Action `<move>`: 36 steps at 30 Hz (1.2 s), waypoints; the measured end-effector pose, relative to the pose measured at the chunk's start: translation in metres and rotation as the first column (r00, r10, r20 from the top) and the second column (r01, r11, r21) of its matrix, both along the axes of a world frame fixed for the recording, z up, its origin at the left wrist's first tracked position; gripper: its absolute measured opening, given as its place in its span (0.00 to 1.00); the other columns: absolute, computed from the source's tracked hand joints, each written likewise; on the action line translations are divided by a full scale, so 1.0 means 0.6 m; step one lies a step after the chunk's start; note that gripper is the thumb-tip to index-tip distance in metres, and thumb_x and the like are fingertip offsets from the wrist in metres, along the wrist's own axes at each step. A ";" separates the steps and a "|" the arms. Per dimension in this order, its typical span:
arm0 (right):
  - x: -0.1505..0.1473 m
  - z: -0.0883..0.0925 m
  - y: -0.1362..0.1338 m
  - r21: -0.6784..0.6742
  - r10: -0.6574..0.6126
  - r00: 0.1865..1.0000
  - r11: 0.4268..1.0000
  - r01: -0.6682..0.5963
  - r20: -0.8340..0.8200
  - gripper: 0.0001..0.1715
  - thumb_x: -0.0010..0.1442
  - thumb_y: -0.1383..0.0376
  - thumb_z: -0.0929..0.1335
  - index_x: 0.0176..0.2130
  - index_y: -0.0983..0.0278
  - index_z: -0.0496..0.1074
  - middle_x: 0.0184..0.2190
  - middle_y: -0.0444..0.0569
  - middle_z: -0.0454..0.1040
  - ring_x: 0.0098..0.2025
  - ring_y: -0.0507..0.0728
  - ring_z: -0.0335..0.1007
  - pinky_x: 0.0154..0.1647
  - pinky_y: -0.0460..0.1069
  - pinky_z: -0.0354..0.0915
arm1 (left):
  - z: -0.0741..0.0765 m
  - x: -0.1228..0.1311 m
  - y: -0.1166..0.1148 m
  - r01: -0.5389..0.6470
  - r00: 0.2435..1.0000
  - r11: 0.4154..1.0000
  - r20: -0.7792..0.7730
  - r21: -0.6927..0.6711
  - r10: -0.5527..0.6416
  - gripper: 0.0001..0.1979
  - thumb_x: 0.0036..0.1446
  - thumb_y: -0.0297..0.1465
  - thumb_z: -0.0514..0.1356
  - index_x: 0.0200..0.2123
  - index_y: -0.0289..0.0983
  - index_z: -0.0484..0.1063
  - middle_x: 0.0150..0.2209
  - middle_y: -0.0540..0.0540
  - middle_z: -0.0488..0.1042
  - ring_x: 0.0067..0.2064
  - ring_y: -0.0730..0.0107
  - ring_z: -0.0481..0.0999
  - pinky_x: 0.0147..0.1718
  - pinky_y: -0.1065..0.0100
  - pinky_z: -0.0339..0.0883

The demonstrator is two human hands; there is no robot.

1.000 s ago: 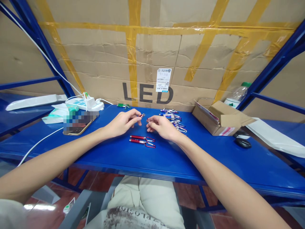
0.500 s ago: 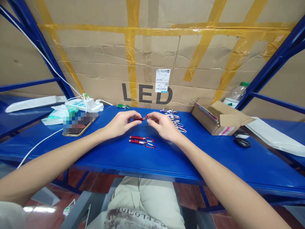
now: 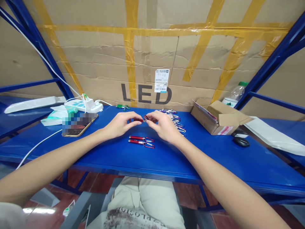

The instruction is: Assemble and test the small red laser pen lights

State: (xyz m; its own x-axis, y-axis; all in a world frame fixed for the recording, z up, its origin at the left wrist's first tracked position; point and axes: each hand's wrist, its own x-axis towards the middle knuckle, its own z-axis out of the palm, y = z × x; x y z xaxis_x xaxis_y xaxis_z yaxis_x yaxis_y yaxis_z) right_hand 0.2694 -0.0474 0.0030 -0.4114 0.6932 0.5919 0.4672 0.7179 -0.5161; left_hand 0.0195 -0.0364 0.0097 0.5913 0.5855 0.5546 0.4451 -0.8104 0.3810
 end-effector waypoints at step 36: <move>0.022 0.002 0.003 0.147 -0.022 0.969 0.989 -0.015 0.246 0.15 0.76 0.59 0.66 0.58 0.58 0.76 0.45 0.53 0.81 0.45 0.62 0.78 0.48 0.56 0.72 | -0.008 -0.007 0.019 -0.144 0.988 0.986 -0.042 0.081 0.148 0.12 0.74 0.39 0.62 0.46 0.39 0.82 0.45 0.44 0.85 0.46 0.59 0.80 0.49 0.59 0.71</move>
